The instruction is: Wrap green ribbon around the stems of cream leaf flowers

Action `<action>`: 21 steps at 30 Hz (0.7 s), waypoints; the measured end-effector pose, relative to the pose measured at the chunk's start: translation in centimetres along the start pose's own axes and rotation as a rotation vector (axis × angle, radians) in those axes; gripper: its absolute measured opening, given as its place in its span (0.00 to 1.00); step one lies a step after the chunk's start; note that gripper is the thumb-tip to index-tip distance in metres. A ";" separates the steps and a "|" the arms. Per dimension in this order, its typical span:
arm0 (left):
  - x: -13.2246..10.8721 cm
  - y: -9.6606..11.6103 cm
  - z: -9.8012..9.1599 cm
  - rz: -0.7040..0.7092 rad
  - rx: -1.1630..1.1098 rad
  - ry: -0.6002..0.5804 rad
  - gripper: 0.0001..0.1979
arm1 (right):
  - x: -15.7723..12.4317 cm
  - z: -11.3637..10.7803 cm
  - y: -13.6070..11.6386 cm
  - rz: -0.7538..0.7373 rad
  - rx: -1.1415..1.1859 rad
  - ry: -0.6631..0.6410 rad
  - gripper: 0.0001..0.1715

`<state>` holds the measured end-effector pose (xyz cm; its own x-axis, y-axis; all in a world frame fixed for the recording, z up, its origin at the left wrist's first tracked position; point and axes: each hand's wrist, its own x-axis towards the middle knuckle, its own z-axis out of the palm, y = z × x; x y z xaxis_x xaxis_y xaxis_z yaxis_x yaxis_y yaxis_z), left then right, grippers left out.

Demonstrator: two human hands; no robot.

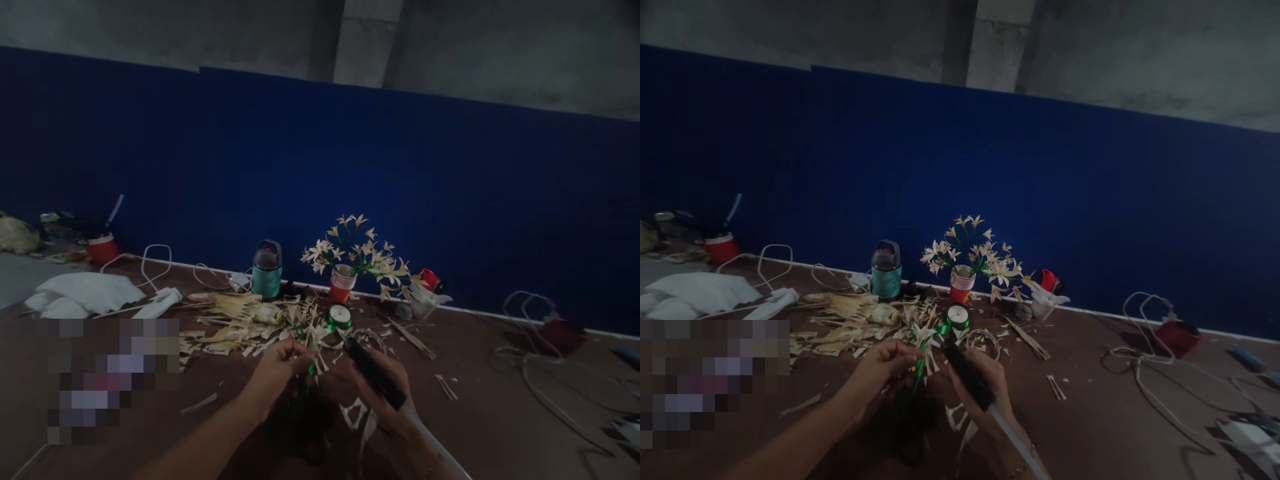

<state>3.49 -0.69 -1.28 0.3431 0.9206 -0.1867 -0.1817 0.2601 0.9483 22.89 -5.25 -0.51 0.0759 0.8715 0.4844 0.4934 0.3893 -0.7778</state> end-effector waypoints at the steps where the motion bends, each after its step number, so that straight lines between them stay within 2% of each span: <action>1: 0.0 0.0 0.0 0.010 -0.021 -0.004 0.10 | 0.1 -0.1 0.0 -0.070 -0.025 -0.066 0.07; 3: 0.0 0.1 0.0 0.023 -0.040 0.002 0.09 | 0.2 -0.1 -0.1 -0.176 -0.070 -0.144 0.06; 5: 0.0 0.2 0.1 0.012 -0.037 0.012 0.09 | 0.4 0.1 -0.5 -0.207 -0.108 -0.183 0.07; 10: -0.2 0.5 0.2 -0.019 -0.047 0.002 0.11 | 0.5 0.8 -1.5 -0.167 -0.093 -0.244 0.10; 15: -0.2 0.5 0.2 -0.039 -0.040 0.009 0.11 | 0.3 0.9 -1.2 -0.128 -0.073 -0.252 0.10; 21: -0.2 0.7 0.3 -0.033 -0.042 -0.014 0.12 | 0.1 1.3 -1.5 -0.070 -0.020 -0.204 0.13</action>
<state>3.54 -0.82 -0.51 0.3621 0.9073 -0.2138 -0.2090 0.3026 0.9299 20.97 -5.37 0.19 -0.1348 0.8856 0.4444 0.5087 0.4467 -0.7360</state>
